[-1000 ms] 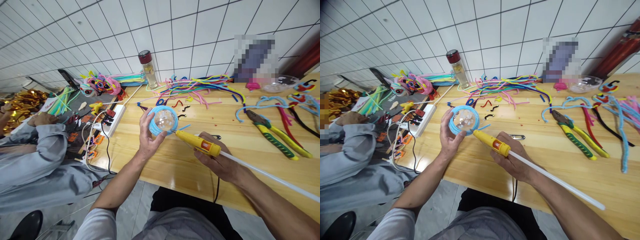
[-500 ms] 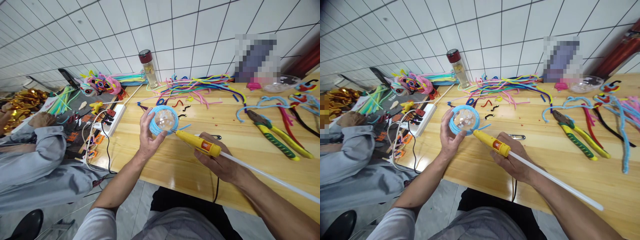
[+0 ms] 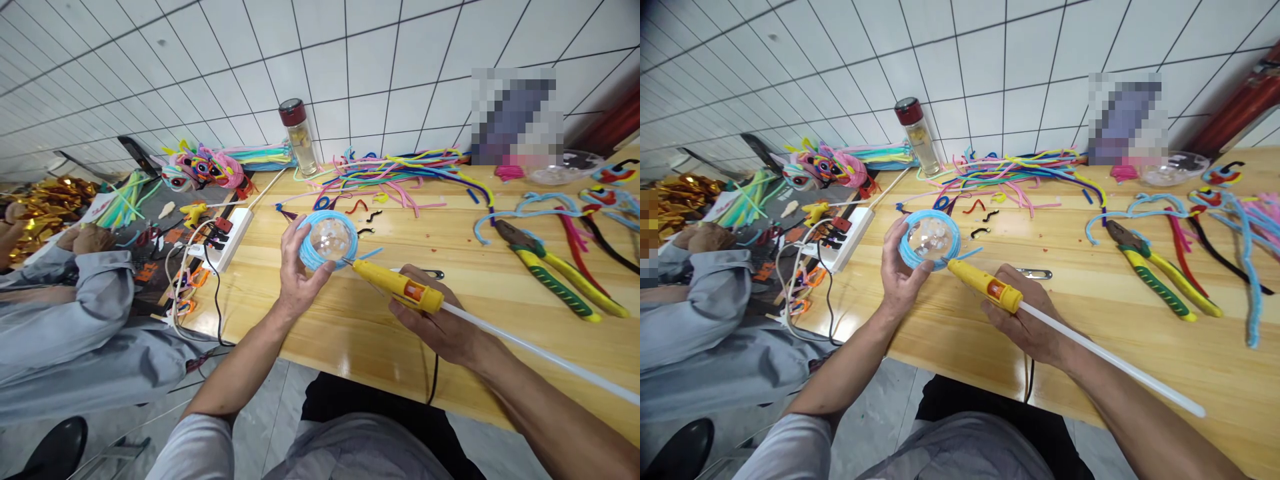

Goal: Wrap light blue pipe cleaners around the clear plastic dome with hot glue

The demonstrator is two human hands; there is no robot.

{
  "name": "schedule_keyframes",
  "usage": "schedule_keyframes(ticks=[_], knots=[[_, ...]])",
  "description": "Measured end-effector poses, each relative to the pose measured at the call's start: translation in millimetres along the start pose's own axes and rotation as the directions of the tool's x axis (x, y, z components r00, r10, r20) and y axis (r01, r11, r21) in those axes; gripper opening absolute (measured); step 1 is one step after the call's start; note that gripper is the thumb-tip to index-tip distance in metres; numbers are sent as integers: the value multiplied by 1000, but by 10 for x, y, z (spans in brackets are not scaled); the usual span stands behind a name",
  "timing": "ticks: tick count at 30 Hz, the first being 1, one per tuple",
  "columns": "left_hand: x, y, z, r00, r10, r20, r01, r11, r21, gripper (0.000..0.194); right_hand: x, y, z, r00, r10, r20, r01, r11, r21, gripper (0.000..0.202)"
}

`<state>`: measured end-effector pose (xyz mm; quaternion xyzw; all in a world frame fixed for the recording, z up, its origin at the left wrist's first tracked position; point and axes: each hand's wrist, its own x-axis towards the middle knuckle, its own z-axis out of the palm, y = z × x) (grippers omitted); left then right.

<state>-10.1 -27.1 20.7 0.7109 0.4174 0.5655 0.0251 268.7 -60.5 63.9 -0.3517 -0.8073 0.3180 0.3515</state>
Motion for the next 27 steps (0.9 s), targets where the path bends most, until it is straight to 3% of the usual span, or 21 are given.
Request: schedule_keyframes(ticks=[14,19,21,23,25,27], knots=[[-24,-9,20,999,-41,5,41,999,-28,72,0,2,15,998,-32,-54,34,998,44,19],[-37,-53,16,993,-114,-39,110,990,-91,73,-79,120,68,969,144,-203,-138,990,42,21],[13,-81,-73,981,-136,-135,123,987,-101,72,-43,155,91,943,232,-238,-240,971,-7,21],[99,-112,-259,947,-141,-289,123,989,-82,73,86,151,147,952,233,-199,-256,962,-99,27],[197,-134,-521,895,-127,-428,121,992,-43,75,307,111,279,982,167,-83,-180,964,-197,38],[282,-125,-792,863,-116,-491,105,993,-51,74,588,53,511,988,142,61,-118,949,-292,40]])
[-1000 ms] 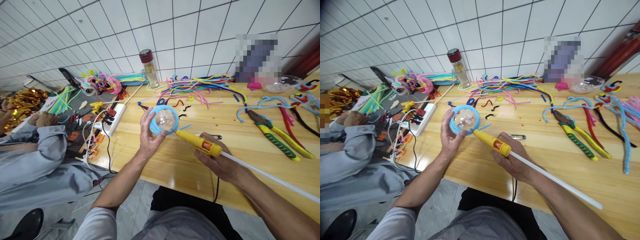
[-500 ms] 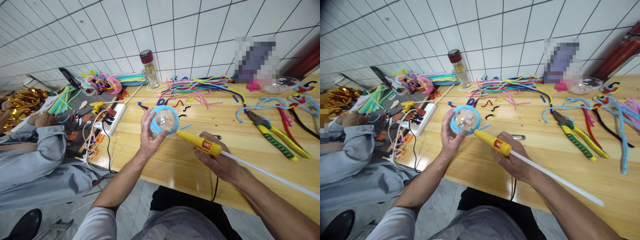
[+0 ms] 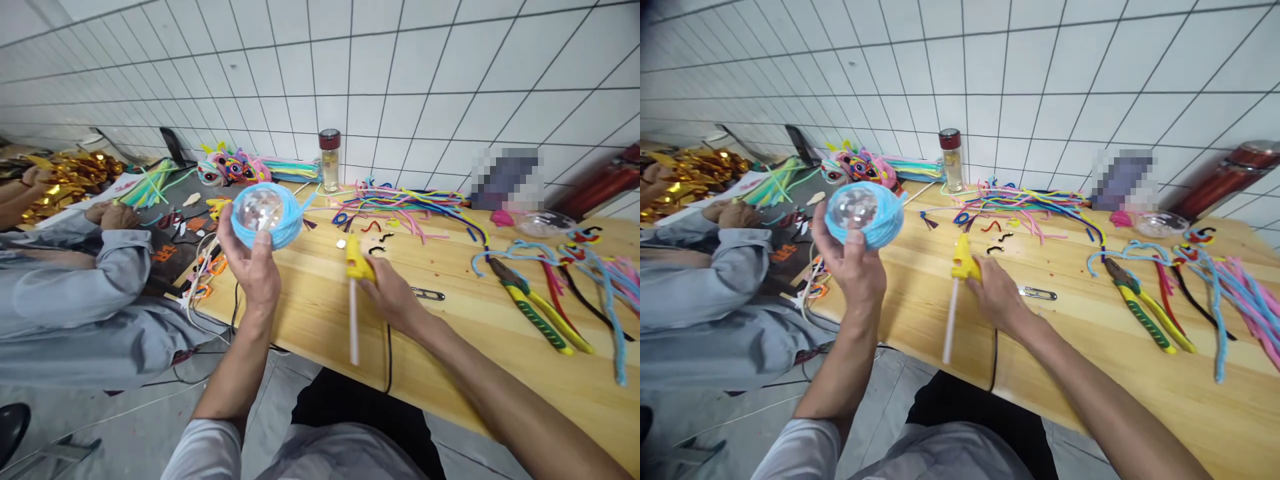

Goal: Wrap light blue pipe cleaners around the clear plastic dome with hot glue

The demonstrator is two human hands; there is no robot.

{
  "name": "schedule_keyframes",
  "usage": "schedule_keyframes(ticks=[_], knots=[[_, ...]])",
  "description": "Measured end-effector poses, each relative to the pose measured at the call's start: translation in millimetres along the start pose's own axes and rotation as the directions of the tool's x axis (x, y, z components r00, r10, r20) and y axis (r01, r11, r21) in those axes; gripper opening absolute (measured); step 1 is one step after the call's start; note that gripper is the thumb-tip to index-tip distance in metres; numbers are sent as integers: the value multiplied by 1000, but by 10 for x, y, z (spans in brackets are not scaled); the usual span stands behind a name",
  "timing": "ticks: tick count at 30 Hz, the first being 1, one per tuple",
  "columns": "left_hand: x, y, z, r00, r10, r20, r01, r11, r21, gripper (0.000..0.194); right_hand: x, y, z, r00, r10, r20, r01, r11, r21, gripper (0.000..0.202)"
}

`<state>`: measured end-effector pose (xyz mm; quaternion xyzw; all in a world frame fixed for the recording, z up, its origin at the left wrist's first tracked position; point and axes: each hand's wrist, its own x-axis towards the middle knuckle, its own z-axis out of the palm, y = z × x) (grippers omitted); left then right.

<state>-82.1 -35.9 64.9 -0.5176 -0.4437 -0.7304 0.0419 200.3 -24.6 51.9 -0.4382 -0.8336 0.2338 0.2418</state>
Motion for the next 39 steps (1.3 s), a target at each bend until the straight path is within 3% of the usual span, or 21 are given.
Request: schedule_keyframes(ticks=[3,6,8,10,12,14,17,21,26,39], knots=[[169,133,-185,999,2,-48,-5,998,-60,75,426,-265,384,981,-6,193,34,989,-146,38],[108,339,-161,1000,-1,-23,0,998,-57,73,678,-453,694,982,-48,184,73,989,-132,38],[-42,476,-56,998,-43,36,44,999,-28,73,677,-475,735,987,-65,145,81,991,-107,36],[-246,591,78,991,-110,70,113,993,-43,73,525,-413,621,994,-93,57,95,995,-23,31],[-466,683,221,978,-177,115,188,978,-94,72,255,-320,401,984,-116,-134,141,969,200,28],[-668,755,365,965,-196,176,220,968,-124,72,-52,-258,158,931,-47,-363,225,856,465,33],[-904,840,569,946,-209,248,248,959,-138,71,-383,-248,-95,864,68,-498,279,759,588,41],[-1081,920,751,932,-230,281,276,951,-136,69,-487,-220,-189,820,150,-552,248,777,579,31],[-1142,939,823,924,-215,316,258,961,-103,69,-473,-104,-216,796,170,-580,234,799,554,21],[-1139,808,854,918,-135,373,170,983,-62,70,-422,-74,-254,837,310,-451,99,725,682,26]])
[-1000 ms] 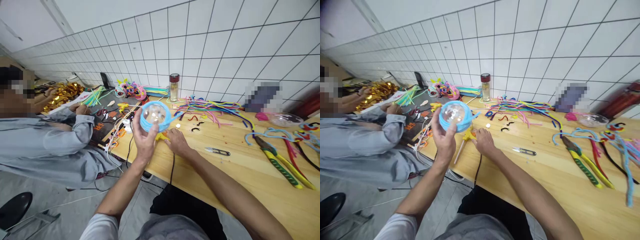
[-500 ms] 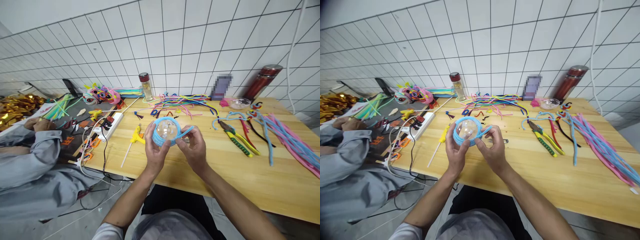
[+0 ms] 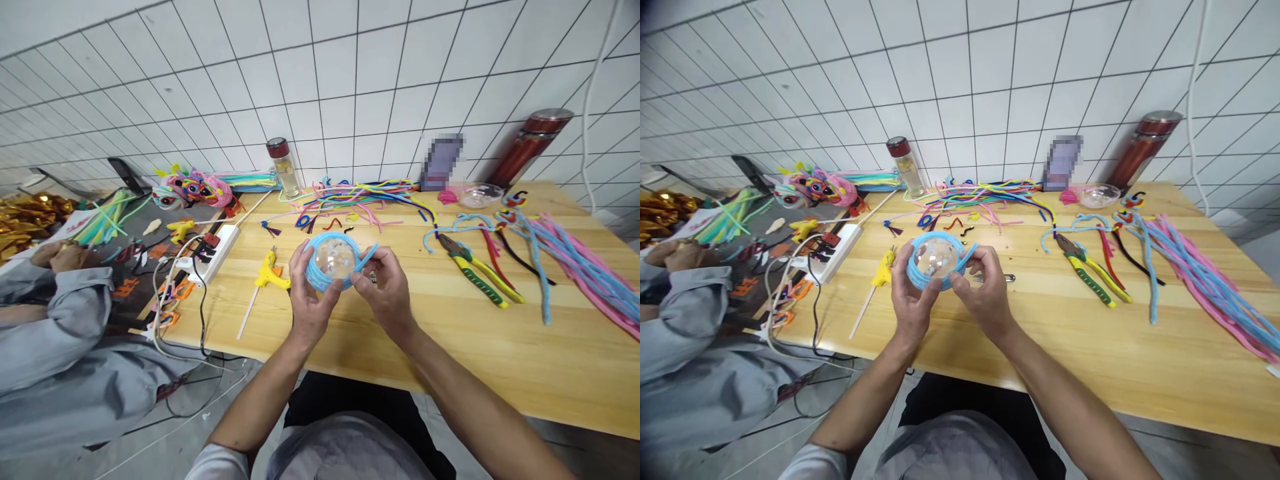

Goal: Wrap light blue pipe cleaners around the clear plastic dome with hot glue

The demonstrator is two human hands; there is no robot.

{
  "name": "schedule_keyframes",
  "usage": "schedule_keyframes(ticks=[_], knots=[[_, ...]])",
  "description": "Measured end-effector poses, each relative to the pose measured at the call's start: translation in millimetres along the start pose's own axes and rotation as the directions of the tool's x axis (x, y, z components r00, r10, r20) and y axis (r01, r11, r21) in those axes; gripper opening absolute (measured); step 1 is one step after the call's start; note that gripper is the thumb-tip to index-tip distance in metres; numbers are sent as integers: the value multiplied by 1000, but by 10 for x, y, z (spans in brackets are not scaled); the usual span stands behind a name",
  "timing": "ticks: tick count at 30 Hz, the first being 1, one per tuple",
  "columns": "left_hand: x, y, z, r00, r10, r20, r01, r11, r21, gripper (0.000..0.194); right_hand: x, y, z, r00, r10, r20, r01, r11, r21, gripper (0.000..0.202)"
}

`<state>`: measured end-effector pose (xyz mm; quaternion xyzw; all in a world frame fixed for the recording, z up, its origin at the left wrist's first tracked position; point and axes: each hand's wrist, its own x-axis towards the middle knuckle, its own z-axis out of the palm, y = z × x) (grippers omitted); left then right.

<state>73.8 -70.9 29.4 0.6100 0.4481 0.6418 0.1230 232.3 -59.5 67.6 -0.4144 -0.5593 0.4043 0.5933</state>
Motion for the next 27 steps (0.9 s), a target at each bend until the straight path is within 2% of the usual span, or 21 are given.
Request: schedule_keyframes(ticks=[8,14,16,17,19,21,23,24,26,27], knots=[[2,44,-18,1000,-24,-16,24,999,30,68,2,32,52,996,94,-7,-94,994,53,47],[210,37,-4,1000,0,-10,0,999,-42,67,73,67,74,994,100,-31,-94,981,169,56],[297,4,-56,1000,0,-24,-1,998,-55,67,58,101,81,992,122,-37,-116,982,147,55],[339,-12,-103,999,0,-38,-2,999,-50,67,36,123,98,990,140,-15,-138,986,93,52],[424,-39,-237,997,11,-82,-13,1000,-26,68,-35,168,180,974,190,123,-176,977,-118,45],[517,-60,-414,990,26,-139,-27,1000,-5,68,-125,196,348,905,269,330,-123,907,-402,44],[618,-76,-617,978,36,-207,-33,999,15,69,-205,197,597,807,360,469,18,778,-628,49],[667,-83,-723,969,51,-243,-46,999,25,71,-233,191,739,770,399,498,93,702,-706,51],[750,-98,-938,951,73,-300,-61,997,47,73,-258,185,1018,737,446,508,215,558,-801,52],[780,-105,-1043,945,81,-316,-66,996,58,75,-254,191,1141,739,451,500,256,498,-828,52]])
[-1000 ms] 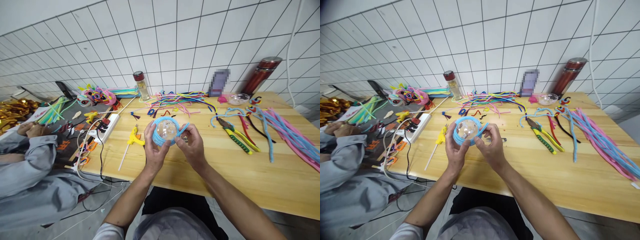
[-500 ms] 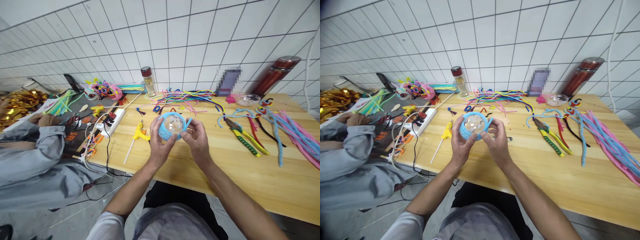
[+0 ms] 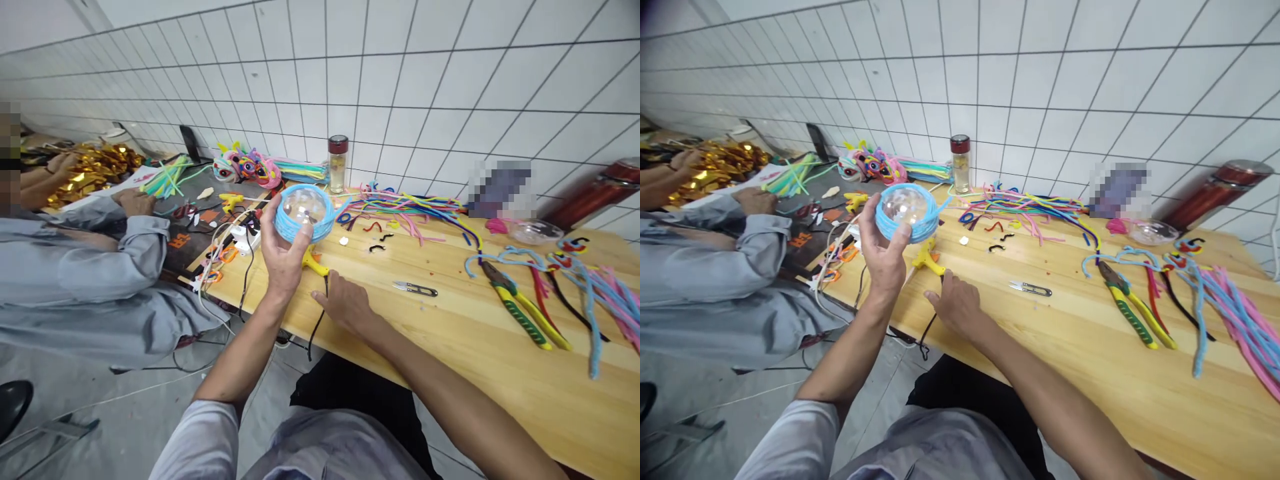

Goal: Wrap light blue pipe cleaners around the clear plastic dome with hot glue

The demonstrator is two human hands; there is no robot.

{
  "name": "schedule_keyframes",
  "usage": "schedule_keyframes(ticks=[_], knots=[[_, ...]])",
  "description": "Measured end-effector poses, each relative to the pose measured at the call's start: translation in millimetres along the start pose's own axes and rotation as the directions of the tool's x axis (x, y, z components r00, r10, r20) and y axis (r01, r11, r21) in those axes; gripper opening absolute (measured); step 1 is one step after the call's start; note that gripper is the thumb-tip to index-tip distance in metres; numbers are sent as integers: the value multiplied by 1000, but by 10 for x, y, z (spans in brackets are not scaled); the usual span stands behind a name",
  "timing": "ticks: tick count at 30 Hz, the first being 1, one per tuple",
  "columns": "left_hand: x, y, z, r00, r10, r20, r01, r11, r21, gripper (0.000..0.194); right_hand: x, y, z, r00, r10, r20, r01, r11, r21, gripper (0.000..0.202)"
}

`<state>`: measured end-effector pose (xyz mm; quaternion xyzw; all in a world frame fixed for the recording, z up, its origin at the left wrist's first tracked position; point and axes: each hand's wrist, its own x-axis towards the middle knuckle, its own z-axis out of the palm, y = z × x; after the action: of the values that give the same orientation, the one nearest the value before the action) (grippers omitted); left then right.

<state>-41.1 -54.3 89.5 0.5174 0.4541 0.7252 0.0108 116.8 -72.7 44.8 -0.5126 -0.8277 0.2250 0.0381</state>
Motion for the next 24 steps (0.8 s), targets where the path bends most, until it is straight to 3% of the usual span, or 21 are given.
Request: schedule_keyframes(ticks=[3,6,12,15,18,22,24], knots=[[120,-41,-262,999,14,-32,-13,999,36,77,209,-166,74,999,13,-34,-16,994,-105,53],[162,-75,-471,998,21,-64,-17,997,71,78,417,-182,108,998,-11,-58,4,993,-122,50],[162,-106,-607,993,1,-118,6,998,63,78,943,-197,85,990,-78,-117,67,993,-93,35],[148,-115,-523,994,-2,-110,6,999,37,74,1206,-235,16,981,-112,-159,107,993,-40,36],[104,-129,-333,997,-31,-68,29,999,-35,72,1239,-153,-134,961,-169,-219,181,983,38,36],[-55,-105,84,992,-111,53,117,984,-135,71,778,309,-439,895,-210,-394,300,936,183,47],[-180,-65,340,977,-156,149,182,967,-180,71,428,616,-586,786,-218,-579,493,786,374,57]])
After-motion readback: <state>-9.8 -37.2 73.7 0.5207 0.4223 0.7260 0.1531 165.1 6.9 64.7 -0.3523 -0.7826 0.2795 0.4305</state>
